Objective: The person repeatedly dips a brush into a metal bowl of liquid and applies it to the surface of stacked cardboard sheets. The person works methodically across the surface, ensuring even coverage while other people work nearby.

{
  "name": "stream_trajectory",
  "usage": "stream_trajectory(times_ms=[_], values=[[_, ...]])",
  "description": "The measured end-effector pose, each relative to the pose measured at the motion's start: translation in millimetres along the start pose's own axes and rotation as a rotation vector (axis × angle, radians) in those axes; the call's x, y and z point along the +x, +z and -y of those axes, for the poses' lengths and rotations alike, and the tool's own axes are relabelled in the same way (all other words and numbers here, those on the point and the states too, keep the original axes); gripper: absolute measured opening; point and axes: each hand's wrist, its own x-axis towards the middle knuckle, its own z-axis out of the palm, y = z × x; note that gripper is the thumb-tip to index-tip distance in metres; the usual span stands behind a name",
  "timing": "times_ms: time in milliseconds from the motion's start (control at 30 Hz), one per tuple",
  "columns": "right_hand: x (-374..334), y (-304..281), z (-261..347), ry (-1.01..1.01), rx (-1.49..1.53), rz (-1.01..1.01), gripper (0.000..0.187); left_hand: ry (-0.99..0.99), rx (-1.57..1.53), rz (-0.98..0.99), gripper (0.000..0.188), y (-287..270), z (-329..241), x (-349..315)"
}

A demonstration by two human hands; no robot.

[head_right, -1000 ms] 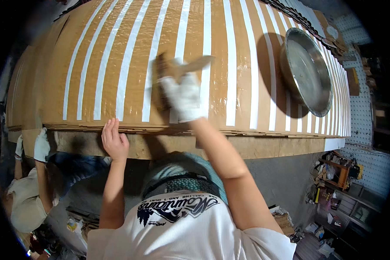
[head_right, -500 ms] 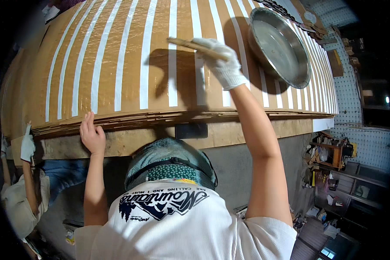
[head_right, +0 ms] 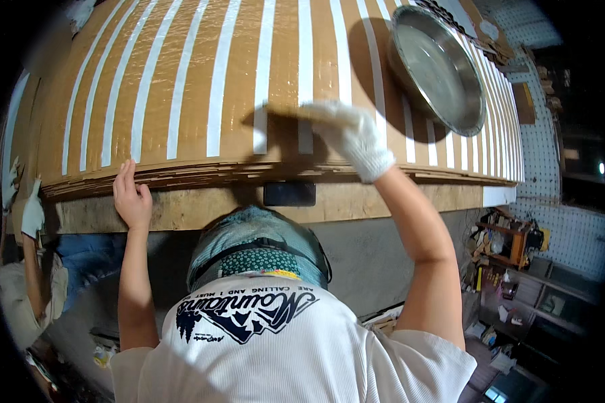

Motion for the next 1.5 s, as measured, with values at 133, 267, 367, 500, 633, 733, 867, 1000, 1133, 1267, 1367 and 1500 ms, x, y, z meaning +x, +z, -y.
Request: stream_trajectory(times_ms=[133, 267, 367, 500, 633, 733, 867, 1000, 1133, 1267, 1367, 1500], values=[[-12.4, -30.6, 35.0, 0.135, 0.273, 0.344, 0.035, -0.035, 0.004, -0.028, 0.058, 3.8, -2.6, -4.6], [28.1, -43.8, 26.5, 0.260, 0.491, 0.525, 0.039, -0.002, 0.029, -0.006, 0.058, -1.3, 4.4, -2.7], [63.7, -6.3, 56.1, -0.074, 0.261, 0.066, 0.033, -0.004, 0.022, 0.009, 0.057, -3.2, 2.5, -1.7], [51.6, 28.2, 91.7, -0.111, 0.032, 0.088, 0.047, -0.016, -0.002, 0.004, 0.056, -1.5, 0.7, -0.1], [37.9, 23.5, 85.9, -0.293, -0.080, 0.287, 0.039, -0.046, -0.021, -0.010, 0.061, -1.8, -0.5, -6.2], [65.0, 1.7, 73.0, -0.037, 0.425, 0.351, 0.033, -0.051, -0.025, -0.001, 0.060, -1.3, 0.2, -7.3], [58.4, 14.1, 89.2, -0.081, 0.083, 0.274, 0.042, -0.058, -0.065, 0.001, 0.059, 0.0, -0.7, -4.0], [42.0, 16.7, 94.9, -0.033, 0.116, 0.414, 0.042, -0.077, -0.093, -0.011, 0.060, -1.4, -1.5, -6.5], [93.1, -10.6, 113.3, -0.076, 0.361, 0.280, 0.035, -0.098, -0.106, 0.001, 0.063, -6.3, 2.1, -9.5], [115.6, 39.6, 149.1, -0.121, 0.047, 0.170, 0.041, -0.076, -0.154, 0.058, 0.065, -13.2, 1.3, -1.9], [95.7, 45.1, 176.2, -0.250, -0.119, 0.148, 0.051, -0.073, -0.168, 0.060, 0.065, -13.6, 5.6, -5.9], [106.6, 40.3, 157.1, -0.320, 0.106, 0.237, 0.048, -0.094, -0.242, 0.053, 0.062, -16.5, 3.6, -8.6]])
